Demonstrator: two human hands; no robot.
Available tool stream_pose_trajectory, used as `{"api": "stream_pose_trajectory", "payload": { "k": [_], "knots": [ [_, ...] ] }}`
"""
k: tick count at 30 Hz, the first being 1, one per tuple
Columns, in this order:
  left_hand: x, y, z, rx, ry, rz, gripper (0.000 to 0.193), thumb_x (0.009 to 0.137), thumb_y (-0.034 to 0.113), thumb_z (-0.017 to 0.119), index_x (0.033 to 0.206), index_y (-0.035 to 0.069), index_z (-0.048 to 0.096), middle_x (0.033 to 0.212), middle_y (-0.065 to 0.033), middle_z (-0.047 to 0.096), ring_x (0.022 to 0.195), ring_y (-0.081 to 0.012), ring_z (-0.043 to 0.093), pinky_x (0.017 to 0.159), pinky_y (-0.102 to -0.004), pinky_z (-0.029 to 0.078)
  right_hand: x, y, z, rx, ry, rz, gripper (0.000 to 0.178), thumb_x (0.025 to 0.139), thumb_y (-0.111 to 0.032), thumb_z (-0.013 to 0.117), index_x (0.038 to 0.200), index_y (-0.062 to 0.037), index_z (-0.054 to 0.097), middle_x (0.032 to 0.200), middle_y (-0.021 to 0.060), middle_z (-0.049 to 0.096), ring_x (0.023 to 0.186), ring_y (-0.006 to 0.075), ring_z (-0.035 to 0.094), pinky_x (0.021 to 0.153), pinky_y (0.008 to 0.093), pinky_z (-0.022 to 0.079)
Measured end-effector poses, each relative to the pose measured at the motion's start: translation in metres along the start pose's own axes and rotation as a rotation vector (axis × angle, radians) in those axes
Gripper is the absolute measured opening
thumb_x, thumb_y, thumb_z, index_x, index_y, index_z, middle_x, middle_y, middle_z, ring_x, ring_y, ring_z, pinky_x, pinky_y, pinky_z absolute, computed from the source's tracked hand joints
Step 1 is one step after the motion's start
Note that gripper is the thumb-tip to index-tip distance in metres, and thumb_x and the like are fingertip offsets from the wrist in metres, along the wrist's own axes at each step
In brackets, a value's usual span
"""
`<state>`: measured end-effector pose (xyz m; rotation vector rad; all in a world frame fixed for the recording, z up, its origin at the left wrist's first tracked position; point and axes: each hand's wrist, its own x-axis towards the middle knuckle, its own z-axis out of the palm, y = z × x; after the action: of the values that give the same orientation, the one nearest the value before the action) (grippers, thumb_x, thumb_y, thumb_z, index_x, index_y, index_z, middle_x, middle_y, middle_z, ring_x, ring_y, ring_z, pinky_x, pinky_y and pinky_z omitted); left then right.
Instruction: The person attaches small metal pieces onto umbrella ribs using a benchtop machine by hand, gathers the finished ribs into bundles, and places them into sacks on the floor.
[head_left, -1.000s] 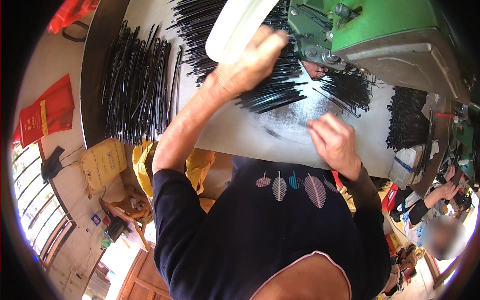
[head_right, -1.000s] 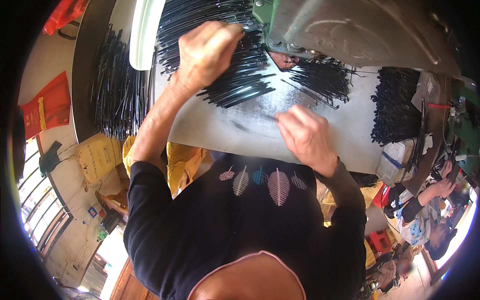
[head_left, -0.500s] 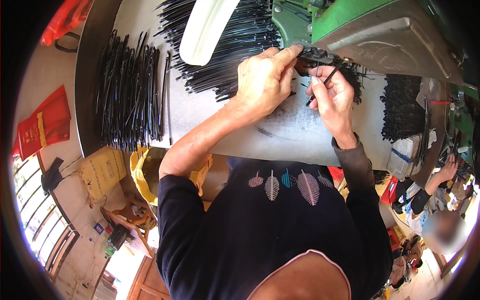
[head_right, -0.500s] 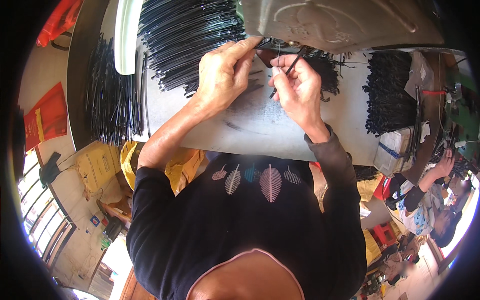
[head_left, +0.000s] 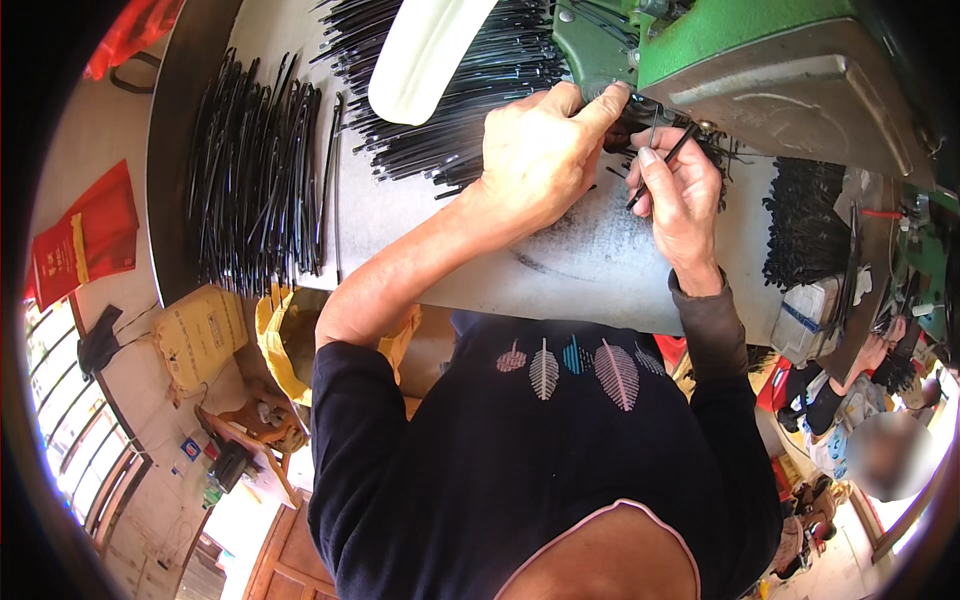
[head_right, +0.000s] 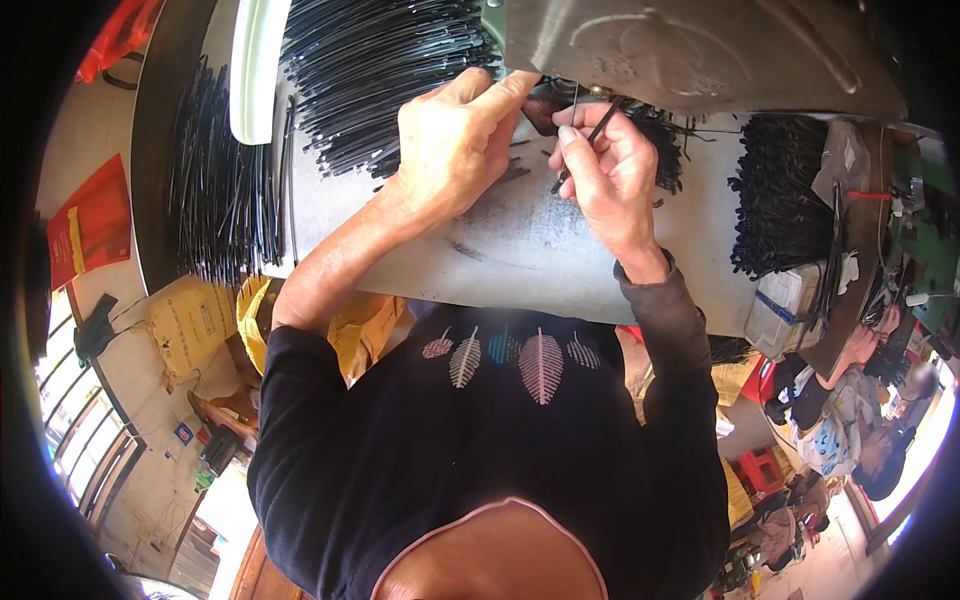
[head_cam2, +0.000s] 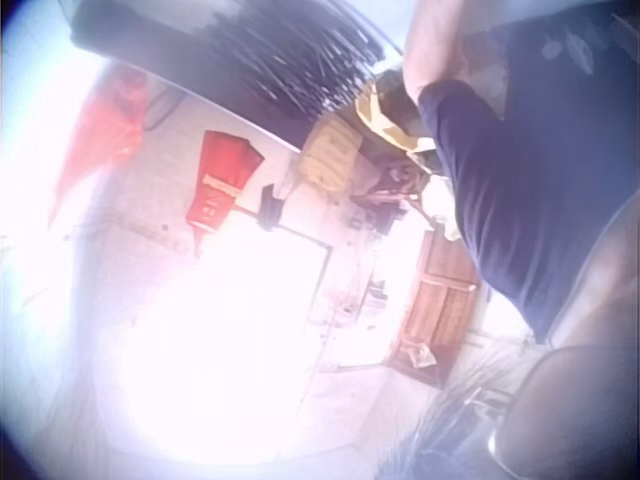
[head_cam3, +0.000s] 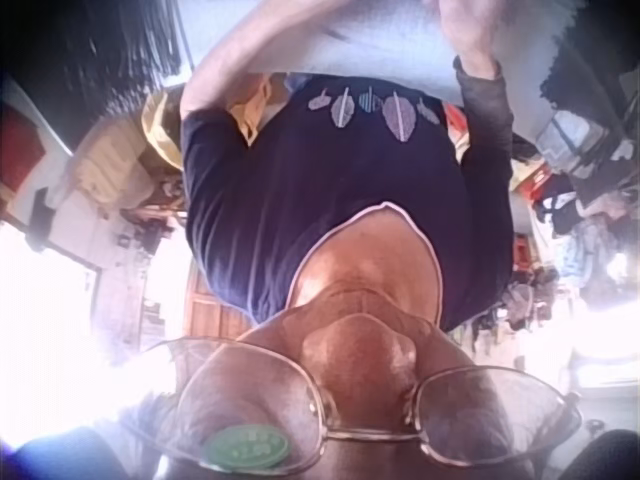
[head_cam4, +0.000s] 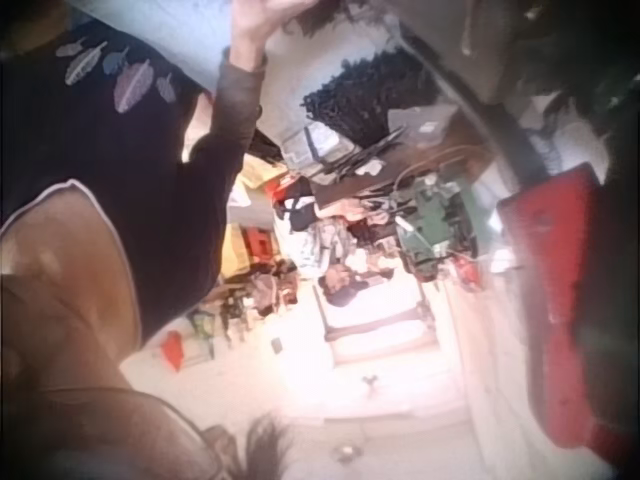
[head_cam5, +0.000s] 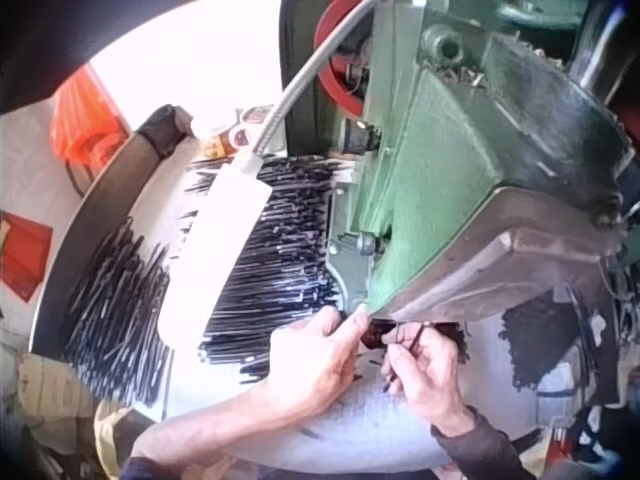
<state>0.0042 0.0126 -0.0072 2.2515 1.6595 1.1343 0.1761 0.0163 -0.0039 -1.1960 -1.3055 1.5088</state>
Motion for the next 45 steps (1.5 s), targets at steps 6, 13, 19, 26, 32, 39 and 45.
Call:
{"api": "stream_pose_trajectory", "payload": {
  "k": [6, 13, 19, 26, 32, 39, 45],
  "knots": [
    [0.002, 0.0, 0.004, 0.003, 0.029, 0.008, 0.03, 0.075, 0.005, 0.067, 0.104, 0.012, 0.067, 0.062, -0.0044, 0.051, 0.05, -0.0215, 0.055, 0.044, -0.0327, 0.044, 0.001, 0.007, -0.002, -0.061, 0.009, 0.001, 0.011, 0.09, -0.005, 0.055, 0.099, 0.0008, 0.058, 0.071, 0.0028, 0.059, 0.054, 0.004, 0.052, 0.045, 0.0174, 0.044],
    [0.003, -0.001, 0.003, 0.004, 0.034, 0.029, 0.026, 0.075, 0.007, 0.067, 0.101, 0.011, 0.068, 0.064, -0.0046, 0.052, 0.05, -0.0213, 0.056, 0.043, -0.0327, 0.044, 0.001, 0.013, -0.002, 0.009, -0.005, -0.049, 0.013, 0.092, -0.006, 0.054, 0.102, 0.0008, 0.057, 0.074, 0.0027, 0.059, 0.062, 0.0043, 0.054, 0.047, 0.0173, 0.046],
    [0.002, -0.002, 0.004, 0.008, 0.038, 0.045, 0.026, 0.075, 0.006, 0.067, 0.101, 0.01, 0.067, 0.064, -0.0044, 0.052, 0.05, -0.0204, 0.056, 0.043, -0.032, 0.045, 0.0, 0.019, -0.001, 0.045, 0.014, -0.049, 0.013, 0.092, -0.007, 0.053, 0.102, 0.0003, 0.058, 0.075, 0.0026, 0.058, 0.062, 0.0043, 0.054, 0.047, 0.0171, 0.046],
    [0.003, -0.005, 0.001, 0.109, 0.005, 0.105, 0.036, 0.069, 0.007, 0.067, 0.105, 0.011, 0.066, 0.065, -0.0038, 0.051, 0.055, -0.0188, 0.059, 0.044, -0.0313, 0.047, 0.002, 0.021, -0.002, 0.126, -0.016, -0.052, 0.012, 0.093, -0.006, 0.053, 0.102, -0.0001, 0.058, 0.078, 0.0032, 0.06, 0.062, 0.0043, 0.054, 0.047, 0.0169, 0.045],
    [0.005, -0.004, -0.007, 0.18, -0.08, 0.148, 0.037, 0.071, 0.011, 0.064, 0.108, 0.011, 0.065, 0.068, -0.0038, 0.052, 0.058, -0.0199, 0.06, 0.047, -0.0315, 0.049, 0.003, 0.02, -0.001, 0.106, 0.004, -0.027, 0.011, 0.093, -0.006, 0.052, 0.1, -0.0008, 0.058, 0.084, 0.0045, 0.062, 0.062, 0.0043, 0.053, 0.047, 0.0168, 0.045],
    [0.008, -0.004, -0.01, 0.159, -0.117, 0.149, 0.037, 0.072, 0.012, 0.063, 0.108, 0.011, 0.064, 0.071, -0.005, 0.056, 0.062, -0.0212, 0.063, 0.049, -0.0322, 0.051, 0.003, 0.021, -0.003, 0.128, -0.014, -0.031, 0.012, 0.092, -0.006, 0.053, 0.101, -0.0008, 0.059, 0.084, 0.0042, 0.063, 0.063, 0.0043, 0.054, 0.046, 0.0168, 0.044],
    [0.008, -0.006, -0.009, 0.143, -0.106, 0.157, 0.037, 0.07, 0.01, 0.064, 0.107, 0.012, 0.065, 0.071, -0.0054, 0.056, 0.061, -0.0214, 0.063, 0.049, -0.0323, 0.051, 0.002, 0.022, -0.003, 0.115, 0.034, -0.045, 0.014, 0.092, -0.007, 0.053, 0.101, 0.0, 0.06, 0.074, 0.0021, 0.06, 0.058, 0.0029, 0.049, 0.047, 0.016, 0.038]
  ]
}}
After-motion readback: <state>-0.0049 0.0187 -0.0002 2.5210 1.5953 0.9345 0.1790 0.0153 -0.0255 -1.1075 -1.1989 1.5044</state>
